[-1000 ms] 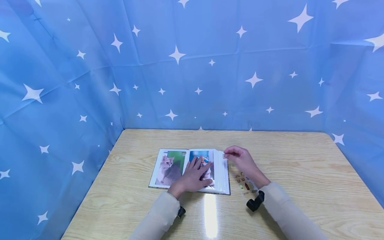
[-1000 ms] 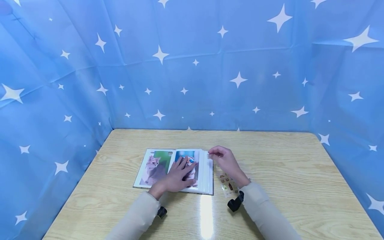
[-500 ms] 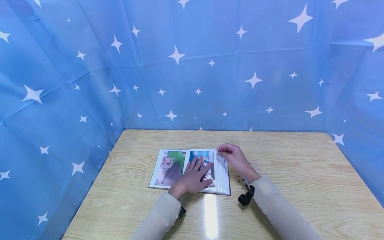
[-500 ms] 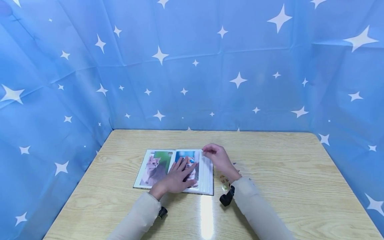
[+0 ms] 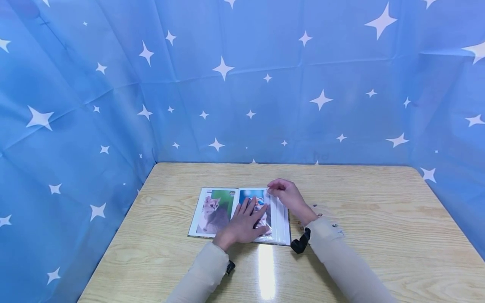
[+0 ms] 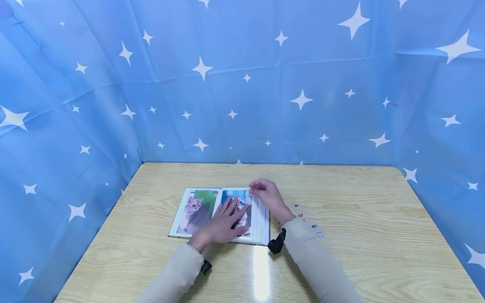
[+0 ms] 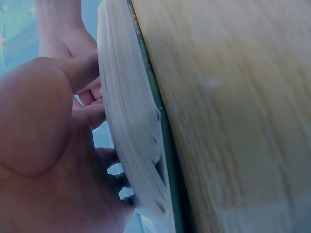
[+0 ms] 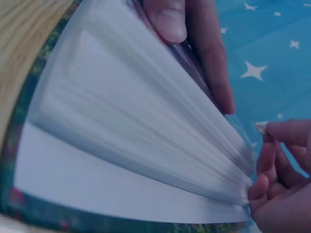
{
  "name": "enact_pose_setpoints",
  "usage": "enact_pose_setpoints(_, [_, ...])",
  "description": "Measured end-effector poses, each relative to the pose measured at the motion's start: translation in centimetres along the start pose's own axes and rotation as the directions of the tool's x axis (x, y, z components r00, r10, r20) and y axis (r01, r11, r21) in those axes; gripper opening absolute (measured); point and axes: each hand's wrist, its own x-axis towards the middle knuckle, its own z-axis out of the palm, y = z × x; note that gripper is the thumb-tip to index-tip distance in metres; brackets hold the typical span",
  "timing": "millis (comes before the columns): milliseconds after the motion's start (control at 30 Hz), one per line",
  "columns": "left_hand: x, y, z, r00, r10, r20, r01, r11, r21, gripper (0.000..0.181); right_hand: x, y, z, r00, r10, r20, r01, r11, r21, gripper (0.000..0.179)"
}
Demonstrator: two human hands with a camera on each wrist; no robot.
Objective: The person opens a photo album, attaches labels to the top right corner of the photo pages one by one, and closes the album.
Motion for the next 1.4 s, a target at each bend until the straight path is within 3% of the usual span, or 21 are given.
enact_pose_setpoints(133, [0.1, 0.0, 0.1, 1.0, -0.006, 0.001, 0.006, 1.0, 0.009, 0.067, 0.0, 0.0, 0.5, 0.999, -0.026, -0.02, 0.026, 0.999, -0.018, 0.02])
enact_pose_setpoints(767, [0.1, 0.0, 0.0, 1.0, -0.001, 0.01, 0.001, 1.0, -0.001, 0.067, 0.1, 0.2, 1.2, 0.998, -0.007, -0.061, 0.0, 0.994, -0.113, 0.015])
enact_pose_setpoints(1400, [0.0, 0.1, -0.3, 1.0, 0.001, 0.006, -0.001, 1.0, -0.008, 0.068, 0.2, 0.2, 1.9, 0.992, -0.064, -0.106, 0.039, 0.973, -0.226, 0.012])
